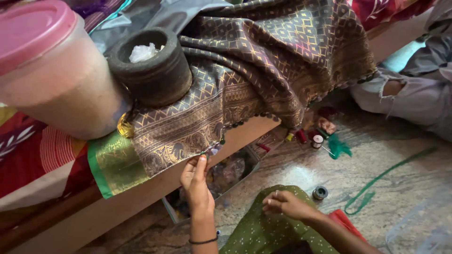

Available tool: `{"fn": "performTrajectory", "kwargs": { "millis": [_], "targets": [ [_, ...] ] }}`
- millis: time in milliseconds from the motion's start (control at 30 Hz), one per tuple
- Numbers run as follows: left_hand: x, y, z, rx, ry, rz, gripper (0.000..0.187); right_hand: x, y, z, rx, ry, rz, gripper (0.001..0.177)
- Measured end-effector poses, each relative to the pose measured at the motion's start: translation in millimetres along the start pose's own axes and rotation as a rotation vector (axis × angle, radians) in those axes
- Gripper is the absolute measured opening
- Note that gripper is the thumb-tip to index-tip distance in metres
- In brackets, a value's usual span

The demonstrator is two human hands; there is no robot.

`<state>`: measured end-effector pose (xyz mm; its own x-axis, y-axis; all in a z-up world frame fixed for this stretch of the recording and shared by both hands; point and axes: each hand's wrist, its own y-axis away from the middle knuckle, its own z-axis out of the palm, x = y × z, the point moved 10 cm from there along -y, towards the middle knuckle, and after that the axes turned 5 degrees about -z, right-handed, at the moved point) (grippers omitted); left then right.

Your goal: Finishing the decorative border of a garment by tying and cutting green tassels.

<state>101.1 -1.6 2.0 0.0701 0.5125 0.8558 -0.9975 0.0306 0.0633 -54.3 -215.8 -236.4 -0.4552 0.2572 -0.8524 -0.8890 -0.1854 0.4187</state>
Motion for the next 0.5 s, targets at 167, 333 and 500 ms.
{"fn": "performTrajectory", "kwargs": {
  "millis": [167,333,500],
  "targets": [
    [7.1,0.9,5.2,-0.003,-0.049,0.024,0.014,-75.8,9.7,-11.4,0.151,0.463,0.029,0.034],
    [24.5,3.3,7.2,-0.021,-0.051,0.077,0.014,-141.7,3.9,-34.0,0.216,0.663,-0.359,0.032],
    [31.7,9.8,20.9,-0.144,-0.179,-0.017,0.014,-151.6,4.9,-58.6,0.265,0.229,-0.281,0.032]
  ]
}}
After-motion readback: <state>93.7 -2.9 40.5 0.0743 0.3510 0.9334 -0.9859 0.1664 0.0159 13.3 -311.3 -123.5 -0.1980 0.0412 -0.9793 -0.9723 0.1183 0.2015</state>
